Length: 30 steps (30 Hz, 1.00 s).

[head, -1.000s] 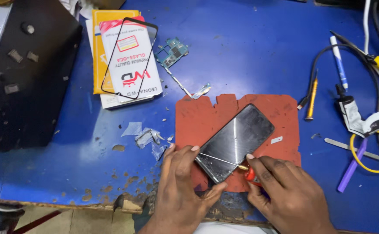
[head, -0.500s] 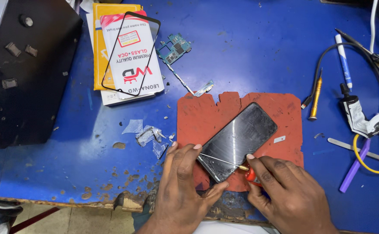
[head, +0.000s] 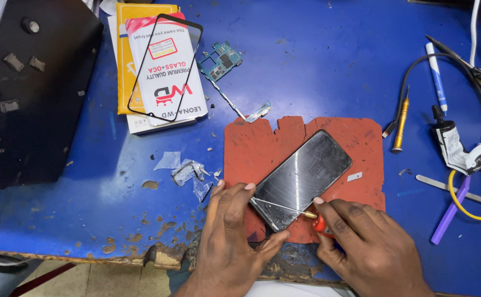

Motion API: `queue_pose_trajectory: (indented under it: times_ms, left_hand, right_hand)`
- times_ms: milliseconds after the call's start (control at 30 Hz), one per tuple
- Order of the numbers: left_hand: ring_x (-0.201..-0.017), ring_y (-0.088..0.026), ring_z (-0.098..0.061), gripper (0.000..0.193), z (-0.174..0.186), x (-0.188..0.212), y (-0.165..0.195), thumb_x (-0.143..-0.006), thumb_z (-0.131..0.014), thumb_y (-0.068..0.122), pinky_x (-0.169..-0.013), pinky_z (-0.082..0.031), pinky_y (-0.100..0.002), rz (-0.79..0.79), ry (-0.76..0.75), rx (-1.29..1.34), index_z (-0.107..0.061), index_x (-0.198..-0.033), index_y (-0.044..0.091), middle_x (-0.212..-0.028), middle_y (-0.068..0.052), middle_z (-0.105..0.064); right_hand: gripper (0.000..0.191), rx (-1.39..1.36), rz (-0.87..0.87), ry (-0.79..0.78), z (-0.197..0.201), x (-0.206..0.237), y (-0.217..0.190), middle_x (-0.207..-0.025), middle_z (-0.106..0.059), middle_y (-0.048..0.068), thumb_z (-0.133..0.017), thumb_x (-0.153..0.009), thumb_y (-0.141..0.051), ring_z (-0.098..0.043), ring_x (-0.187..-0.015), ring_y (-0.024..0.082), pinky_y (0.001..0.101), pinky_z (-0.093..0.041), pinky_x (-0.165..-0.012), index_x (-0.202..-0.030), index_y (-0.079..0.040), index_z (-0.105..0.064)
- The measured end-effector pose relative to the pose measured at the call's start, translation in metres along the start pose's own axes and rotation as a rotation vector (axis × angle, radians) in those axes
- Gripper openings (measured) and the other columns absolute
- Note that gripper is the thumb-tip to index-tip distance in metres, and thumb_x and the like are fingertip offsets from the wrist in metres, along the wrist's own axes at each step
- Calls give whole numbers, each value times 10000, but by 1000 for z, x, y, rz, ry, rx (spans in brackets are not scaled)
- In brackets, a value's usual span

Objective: The person uses a thin blade tool to pry and lift the shattered glass off the front of a smartphone resting on a red mat, working around the edges of the cracked panel. After the broken glass is removed, the person wipes the exposed screen with a tissue.

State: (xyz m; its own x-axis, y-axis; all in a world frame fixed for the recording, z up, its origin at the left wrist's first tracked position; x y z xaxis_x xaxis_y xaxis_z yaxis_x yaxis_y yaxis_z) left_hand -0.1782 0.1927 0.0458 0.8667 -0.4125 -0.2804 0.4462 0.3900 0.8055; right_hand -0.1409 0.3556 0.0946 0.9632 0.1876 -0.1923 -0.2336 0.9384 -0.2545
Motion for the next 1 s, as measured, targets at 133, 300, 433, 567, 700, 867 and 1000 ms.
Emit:
queue_pose_trajectory:
  times_ms: [133,300,433,567,700,867,1000]
  left_hand:
    - [-1237,-430,-581,989,1,0,0,-765,-924,259,-1165,-318,-660,0,9,4,-271,-1479,55,-1279,-253,-567]
    - [-1232,-429,-587,985,2,-1,1,-763,-925,254,-1167,-324,-648,-6,23,4,-278,-1477,49,-1279,-250,-573]
    - [-1229,-428,-588,983,2,-1,0,-765,-927,254,-1168,-324,-649,-2,20,-3,-276,-1474,53,-1276,-250,-570]
    - [-1227,-433,-586,986,1,-1,0,-757,-927,249,-1166,-321,-653,-3,17,-7,-275,-1470,52,-1268,-253,-571]
    - [-1225,-423,-596,984,1,-1,1,-758,-927,253,-1171,-325,-649,-8,27,-7,-278,-1471,55,-1266,-246,-577]
    - [-1229,-425,-594,988,1,-1,1,-757,-929,254,-1171,-327,-649,-14,30,-9,-278,-1472,51,-1274,-247,-574]
    - [-1229,-424,-595,987,1,0,0,-755,-930,254,-1168,-331,-646,-10,31,-12,-284,-1472,50,-1273,-245,-581]
  right_hand:
    - [506,2,-6,-10,-1,2,2,-1010,-732,78,-824,-707,-188,-716,-881,241,388,-571,-749,-1184,-47,-730]
    - [509,6,-3,-17,-1,4,4,-1008,-733,88,-825,-706,-195,-718,-880,254,394,-568,-739,-1181,-41,-727]
    - [518,11,14,-16,-1,5,4,-1018,-733,92,-820,-701,-199,-719,-889,262,399,-569,-745,-1182,-32,-724]
    - [506,15,11,-19,-1,6,6,-1020,-734,90,-822,-704,-195,-719,-891,260,399,-570,-748,-1173,-32,-724]
    - [505,-1,17,-35,-2,7,7,-1027,-735,92,-825,-697,-201,-721,-898,258,395,-570,-747,-1161,-29,-722]
    - [512,11,25,-32,-2,9,8,-1025,-735,92,-821,-690,-184,-721,-896,257,397,-571,-747,-1167,-28,-721]
    - [533,7,17,-37,-3,10,9,-1020,-735,91,-829,-683,-181,-719,-883,248,393,-571,-740,-1182,-27,-720]
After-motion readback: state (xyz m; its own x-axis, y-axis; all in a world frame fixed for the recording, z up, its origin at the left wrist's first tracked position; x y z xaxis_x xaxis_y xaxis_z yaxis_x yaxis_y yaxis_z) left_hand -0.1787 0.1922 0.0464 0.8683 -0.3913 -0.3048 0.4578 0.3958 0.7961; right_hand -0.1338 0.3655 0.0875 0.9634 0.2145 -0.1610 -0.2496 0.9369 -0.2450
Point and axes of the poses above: each hand's wrist, its own x-axis away from the middle knuckle, its own z-axis out of the back of the hand, y = z × x, the point moved 10 cm from there along -x, towards the middle knuckle
